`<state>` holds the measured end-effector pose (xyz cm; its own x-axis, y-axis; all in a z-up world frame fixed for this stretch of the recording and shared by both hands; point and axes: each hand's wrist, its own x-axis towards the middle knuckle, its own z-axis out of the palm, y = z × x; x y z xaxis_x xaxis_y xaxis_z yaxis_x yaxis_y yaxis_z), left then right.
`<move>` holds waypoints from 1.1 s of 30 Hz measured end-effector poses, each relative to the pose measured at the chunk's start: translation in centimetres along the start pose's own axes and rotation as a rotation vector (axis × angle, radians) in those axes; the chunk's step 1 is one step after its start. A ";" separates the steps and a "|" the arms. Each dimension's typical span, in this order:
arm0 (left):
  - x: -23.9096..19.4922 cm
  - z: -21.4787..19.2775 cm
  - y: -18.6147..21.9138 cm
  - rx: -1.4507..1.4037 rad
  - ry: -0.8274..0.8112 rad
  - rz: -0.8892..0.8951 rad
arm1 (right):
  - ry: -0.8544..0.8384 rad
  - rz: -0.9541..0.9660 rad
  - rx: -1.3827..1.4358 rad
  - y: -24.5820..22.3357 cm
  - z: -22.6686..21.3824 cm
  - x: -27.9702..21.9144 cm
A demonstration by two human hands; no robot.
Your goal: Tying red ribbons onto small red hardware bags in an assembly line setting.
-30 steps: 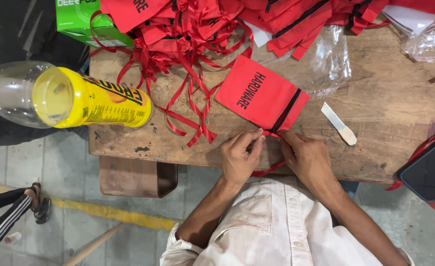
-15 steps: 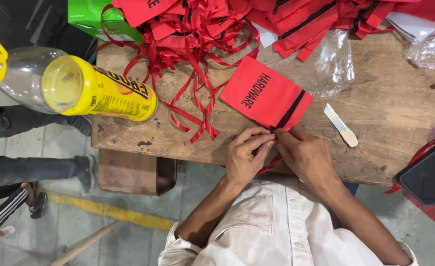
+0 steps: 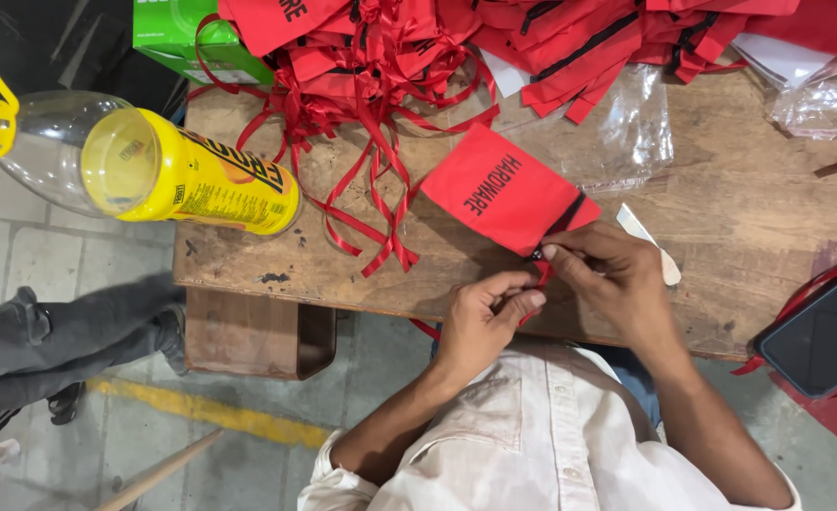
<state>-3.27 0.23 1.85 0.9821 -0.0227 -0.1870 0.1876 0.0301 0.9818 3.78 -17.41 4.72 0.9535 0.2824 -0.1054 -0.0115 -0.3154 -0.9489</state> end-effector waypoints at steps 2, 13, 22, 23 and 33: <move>-0.4 -0.2 1.0 0.057 0.013 0.002 | -0.019 0.001 0.055 0.4 -0.5 0.1; -2.0 -2.3 3.8 -0.527 -0.182 -0.295 | -0.052 -0.061 0.463 -0.8 -0.6 -1.5; -2.0 -1.1 7.7 -0.144 0.082 0.209 | 0.007 -0.599 -0.231 -6.0 -0.1 -3.4; -2.0 -1.1 7.7 -0.143 0.084 0.211 | 0.007 -0.602 -0.231 -6.6 -0.3 -3.4; -3.0 -2.6 9.0 -0.188 -0.167 0.218 | -0.038 -0.974 -0.500 -12.5 -2.2 -1.3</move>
<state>-4.46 3.20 11.11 0.9861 -0.1581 0.0504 -0.0119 0.2358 0.9717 3.39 -15.85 17.40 0.4772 0.6351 0.6074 0.8740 -0.2712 -0.4032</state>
